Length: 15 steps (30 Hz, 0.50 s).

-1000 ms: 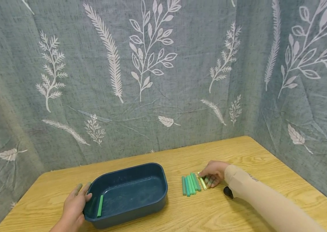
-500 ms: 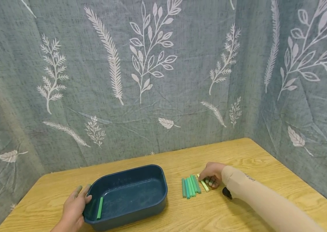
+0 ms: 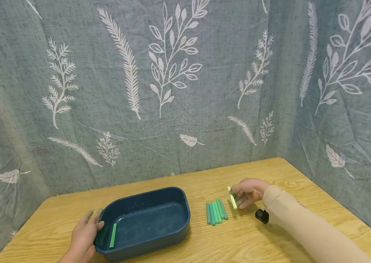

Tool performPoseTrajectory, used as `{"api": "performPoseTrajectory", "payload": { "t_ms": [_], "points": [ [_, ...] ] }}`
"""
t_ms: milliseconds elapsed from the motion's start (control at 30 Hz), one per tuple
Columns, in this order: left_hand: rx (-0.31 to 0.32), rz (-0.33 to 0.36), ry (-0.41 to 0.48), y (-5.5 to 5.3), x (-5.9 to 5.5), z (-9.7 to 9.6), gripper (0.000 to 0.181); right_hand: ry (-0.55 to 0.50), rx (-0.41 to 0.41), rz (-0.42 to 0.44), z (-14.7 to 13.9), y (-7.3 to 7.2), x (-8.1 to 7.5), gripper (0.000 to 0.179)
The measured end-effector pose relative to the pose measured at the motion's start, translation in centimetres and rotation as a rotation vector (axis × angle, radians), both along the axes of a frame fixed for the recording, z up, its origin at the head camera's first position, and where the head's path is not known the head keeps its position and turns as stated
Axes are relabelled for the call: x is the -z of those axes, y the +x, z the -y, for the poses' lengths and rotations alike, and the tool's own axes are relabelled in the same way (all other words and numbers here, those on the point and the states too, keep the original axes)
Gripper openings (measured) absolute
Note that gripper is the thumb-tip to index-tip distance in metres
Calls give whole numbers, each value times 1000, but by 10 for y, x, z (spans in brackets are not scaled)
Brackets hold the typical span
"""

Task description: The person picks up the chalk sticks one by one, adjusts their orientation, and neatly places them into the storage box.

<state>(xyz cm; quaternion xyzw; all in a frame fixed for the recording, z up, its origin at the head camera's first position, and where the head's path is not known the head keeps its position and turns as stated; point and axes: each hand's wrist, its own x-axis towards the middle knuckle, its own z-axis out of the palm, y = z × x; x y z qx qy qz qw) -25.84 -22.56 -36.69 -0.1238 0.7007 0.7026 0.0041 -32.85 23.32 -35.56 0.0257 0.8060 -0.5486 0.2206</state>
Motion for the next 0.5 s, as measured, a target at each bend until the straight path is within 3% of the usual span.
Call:
{"api": "performPoseTrajectory", "payload": {
  "t_ms": [500],
  "points": [
    [33, -8, 17, -2, 3, 4, 65, -245, -43, -22, 14, 7, -20, 23]
  ]
}}
